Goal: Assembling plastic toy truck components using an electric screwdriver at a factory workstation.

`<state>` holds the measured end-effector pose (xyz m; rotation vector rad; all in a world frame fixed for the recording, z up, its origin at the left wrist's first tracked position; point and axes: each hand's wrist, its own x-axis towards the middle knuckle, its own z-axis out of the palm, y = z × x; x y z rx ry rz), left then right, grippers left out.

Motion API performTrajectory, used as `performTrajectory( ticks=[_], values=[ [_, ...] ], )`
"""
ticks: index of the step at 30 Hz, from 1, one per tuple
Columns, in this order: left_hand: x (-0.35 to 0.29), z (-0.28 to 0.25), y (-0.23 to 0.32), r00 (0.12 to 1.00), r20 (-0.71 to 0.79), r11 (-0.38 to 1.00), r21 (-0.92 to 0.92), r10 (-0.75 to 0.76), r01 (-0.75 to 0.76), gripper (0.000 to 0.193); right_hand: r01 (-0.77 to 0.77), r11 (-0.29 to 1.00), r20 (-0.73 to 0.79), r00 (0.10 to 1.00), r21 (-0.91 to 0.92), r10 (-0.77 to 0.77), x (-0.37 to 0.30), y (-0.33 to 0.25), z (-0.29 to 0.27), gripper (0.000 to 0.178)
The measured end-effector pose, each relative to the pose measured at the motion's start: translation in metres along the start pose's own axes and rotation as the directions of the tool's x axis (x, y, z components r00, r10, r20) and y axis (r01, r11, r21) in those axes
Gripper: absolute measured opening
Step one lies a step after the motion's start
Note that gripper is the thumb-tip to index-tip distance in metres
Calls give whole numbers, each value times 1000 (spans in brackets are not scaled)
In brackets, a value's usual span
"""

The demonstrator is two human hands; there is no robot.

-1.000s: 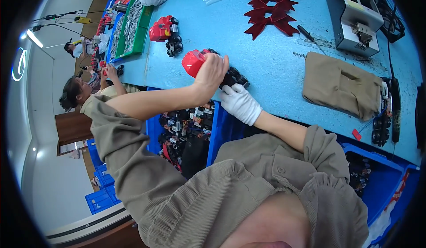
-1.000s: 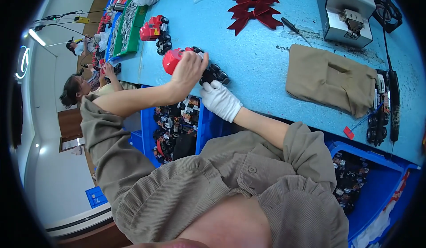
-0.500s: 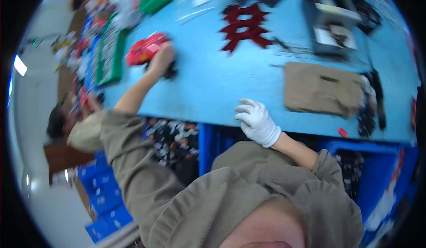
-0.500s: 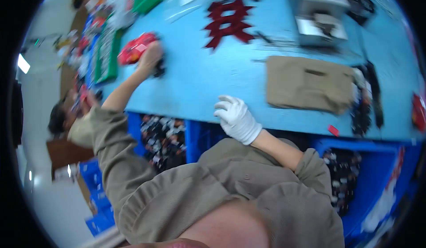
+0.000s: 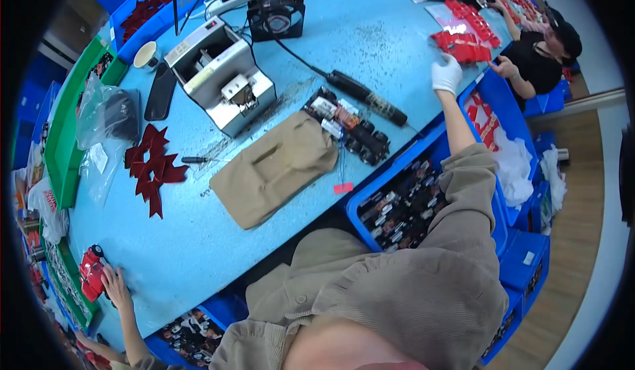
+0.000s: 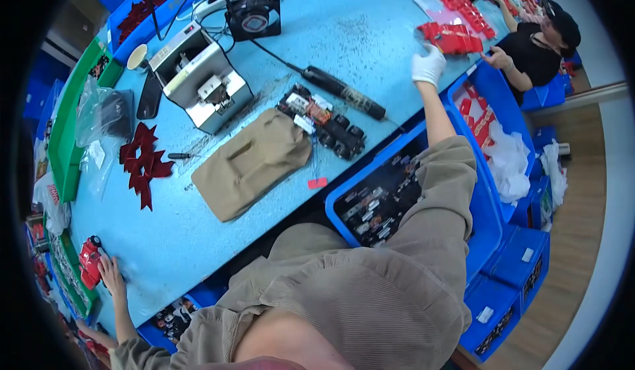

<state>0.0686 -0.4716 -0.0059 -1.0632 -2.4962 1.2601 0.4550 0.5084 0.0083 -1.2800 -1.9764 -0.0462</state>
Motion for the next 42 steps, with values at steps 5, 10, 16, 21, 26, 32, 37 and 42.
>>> performTrajectory(
  ticks=[5,10,16,21,26,32,37,42],
  values=[
    [-32,-100,46,956,-85,901,-366,-282,234,39,-195,939,-30,981,-283,194,46,49,16,52],
    [-93,-107,66,864,24,765,-453,-502,457,36,-111,952,50,990,-286,130,85,61,22,68],
    [-130,-111,76,789,112,684,-436,-605,586,33,424,905,464,805,-14,-370,55,-33,9,80],
    [-46,-149,94,755,-134,625,-662,-641,414,29,332,875,429,774,353,-467,-36,-99,-1,68],
    [79,-291,142,663,-399,509,-860,-633,-32,27,-25,769,434,837,639,-333,-72,-153,-38,61],
    [153,-481,243,902,-238,-795,-427,-361,-430,56,-324,194,362,908,926,-209,-127,-220,-131,41],
    [170,-489,246,951,-199,-877,-377,-238,-299,67,-189,374,287,931,908,-225,-142,-146,-165,53],
    [209,-476,245,847,-509,66,-861,-154,-505,78,-453,610,321,891,650,320,-199,-76,-145,57]
  ],
)
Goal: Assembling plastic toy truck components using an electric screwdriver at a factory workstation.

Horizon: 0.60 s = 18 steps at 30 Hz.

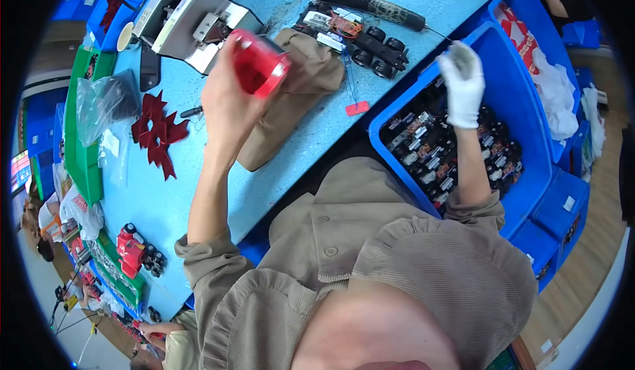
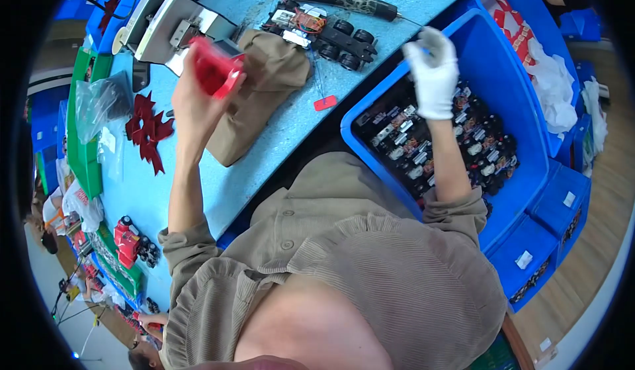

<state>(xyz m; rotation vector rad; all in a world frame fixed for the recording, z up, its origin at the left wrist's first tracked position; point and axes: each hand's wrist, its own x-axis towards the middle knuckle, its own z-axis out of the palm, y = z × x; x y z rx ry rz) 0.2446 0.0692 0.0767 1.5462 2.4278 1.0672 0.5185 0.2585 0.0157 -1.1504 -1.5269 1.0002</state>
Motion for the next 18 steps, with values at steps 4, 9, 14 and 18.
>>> performTrajectory(
  ticks=[4,9,14,18],
  values=[
    [15,4,9,946,319,960,278,-59,-34,81,373,868,394,889,-327,-233,-23,1,42,55],
    [2,10,15,975,214,946,299,62,-126,82,521,775,466,819,-357,-335,-12,-9,58,52],
    [-10,3,29,910,-195,913,267,366,-309,74,494,869,335,815,24,-472,-10,-63,47,52],
    [-8,21,10,967,0,906,349,254,-238,69,545,831,223,801,115,-556,-9,-109,39,52]
  ],
)
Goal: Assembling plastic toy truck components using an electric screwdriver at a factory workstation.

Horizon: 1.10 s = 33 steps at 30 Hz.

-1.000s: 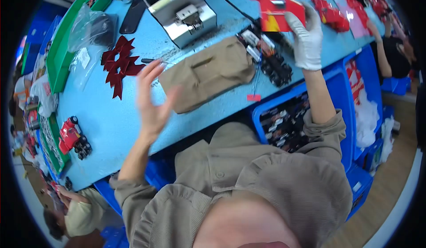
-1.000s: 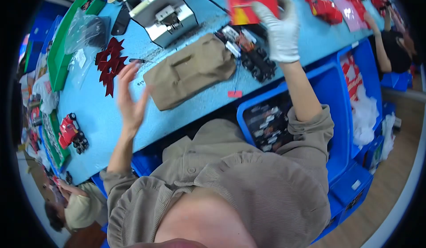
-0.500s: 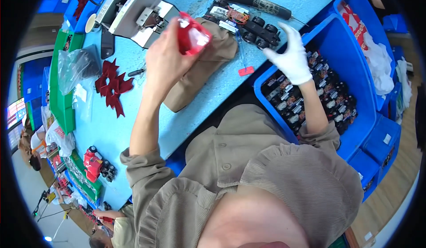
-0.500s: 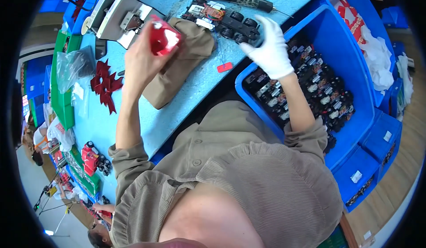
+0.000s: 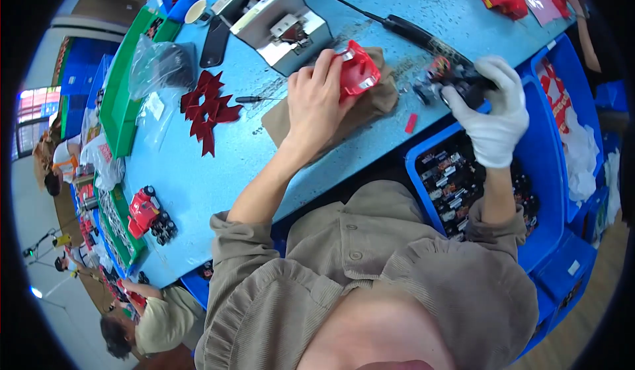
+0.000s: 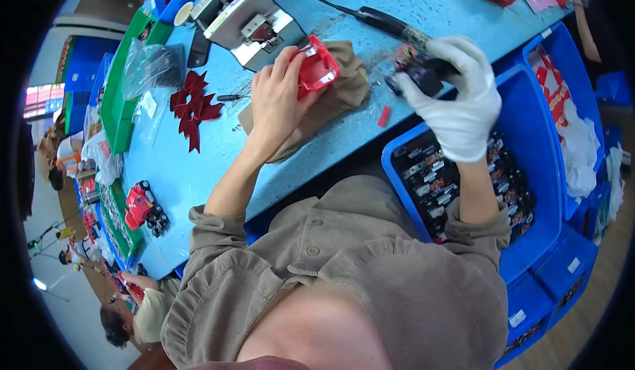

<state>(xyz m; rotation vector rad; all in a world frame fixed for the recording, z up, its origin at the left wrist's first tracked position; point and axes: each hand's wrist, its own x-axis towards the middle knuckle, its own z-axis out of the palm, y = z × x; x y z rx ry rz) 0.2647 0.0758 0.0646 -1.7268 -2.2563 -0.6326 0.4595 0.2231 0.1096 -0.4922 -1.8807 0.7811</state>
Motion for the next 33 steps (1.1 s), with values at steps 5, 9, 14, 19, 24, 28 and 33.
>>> performTrajectory(
  ticks=[5,9,14,19,24,28,33],
  values=[
    [-5,6,-22,998,20,980,-188,-63,65,66,28,998,79,997,-56,-24,14,-34,-11,50],
    [-23,1,-2,991,-37,989,65,-128,130,86,67,996,170,984,-58,-57,16,-61,-11,48],
    [-39,-16,56,989,-39,831,-548,-143,98,76,349,937,322,887,3,-332,6,-81,-24,45],
    [-44,-21,47,913,349,588,-701,-213,405,42,552,830,444,727,75,-524,21,-97,-16,45],
    [-63,-50,6,952,278,727,-627,-125,279,24,282,956,470,836,76,-284,11,-61,-26,63],
    [-64,-92,-21,930,348,944,-249,-119,215,13,-493,814,380,848,309,370,-9,-30,-3,40],
    [-59,-97,-31,949,214,961,205,-230,187,19,-811,480,525,583,334,620,-58,51,39,46]
  ],
)
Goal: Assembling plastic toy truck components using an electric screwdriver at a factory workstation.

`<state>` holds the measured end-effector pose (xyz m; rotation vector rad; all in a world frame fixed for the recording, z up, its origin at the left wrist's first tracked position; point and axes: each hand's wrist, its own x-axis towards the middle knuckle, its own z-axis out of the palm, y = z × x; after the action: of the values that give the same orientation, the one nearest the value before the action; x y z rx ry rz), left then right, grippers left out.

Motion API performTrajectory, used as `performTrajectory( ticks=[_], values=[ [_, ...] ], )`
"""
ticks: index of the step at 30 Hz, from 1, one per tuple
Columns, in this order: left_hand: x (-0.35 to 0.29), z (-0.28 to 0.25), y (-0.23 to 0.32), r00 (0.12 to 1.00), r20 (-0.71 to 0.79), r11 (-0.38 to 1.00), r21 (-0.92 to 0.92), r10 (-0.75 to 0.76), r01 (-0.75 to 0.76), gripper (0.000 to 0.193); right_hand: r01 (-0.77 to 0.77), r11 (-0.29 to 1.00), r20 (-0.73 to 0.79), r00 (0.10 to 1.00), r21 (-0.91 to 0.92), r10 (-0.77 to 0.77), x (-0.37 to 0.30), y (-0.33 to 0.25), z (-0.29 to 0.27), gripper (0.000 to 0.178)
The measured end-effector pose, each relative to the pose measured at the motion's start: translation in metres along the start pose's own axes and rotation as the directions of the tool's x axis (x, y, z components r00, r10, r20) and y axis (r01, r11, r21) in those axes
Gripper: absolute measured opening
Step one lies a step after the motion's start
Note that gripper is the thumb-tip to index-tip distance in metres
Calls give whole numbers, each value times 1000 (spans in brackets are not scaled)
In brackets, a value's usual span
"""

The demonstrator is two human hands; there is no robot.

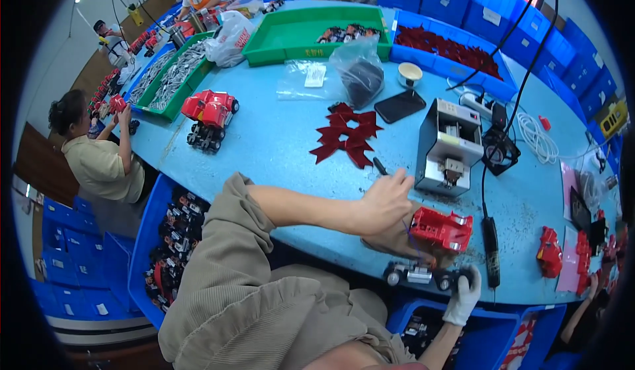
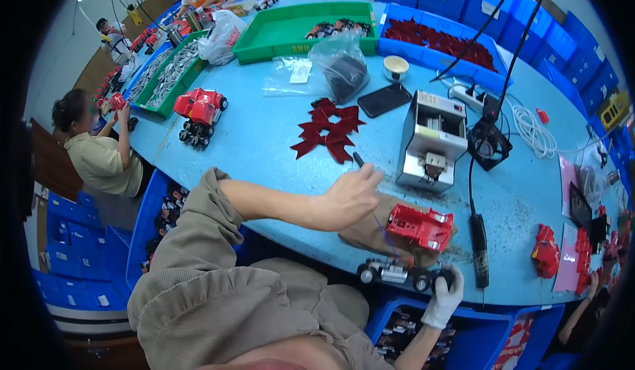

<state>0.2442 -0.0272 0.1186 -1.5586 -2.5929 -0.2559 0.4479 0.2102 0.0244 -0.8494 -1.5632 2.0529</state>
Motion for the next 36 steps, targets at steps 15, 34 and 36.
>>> performTrajectory(
  ticks=[15,34,36],
  values=[
    [43,16,-2,972,-196,870,-448,127,-204,9,292,-2,285,930,-956,-234,162,-22,-24,55],
    [84,72,0,926,322,884,-467,196,-25,20,584,808,-276,766,-80,-580,110,-157,8,27],
    [83,73,0,931,293,887,-457,216,-62,19,640,746,-308,758,185,-575,116,-164,26,27]
  ],
)
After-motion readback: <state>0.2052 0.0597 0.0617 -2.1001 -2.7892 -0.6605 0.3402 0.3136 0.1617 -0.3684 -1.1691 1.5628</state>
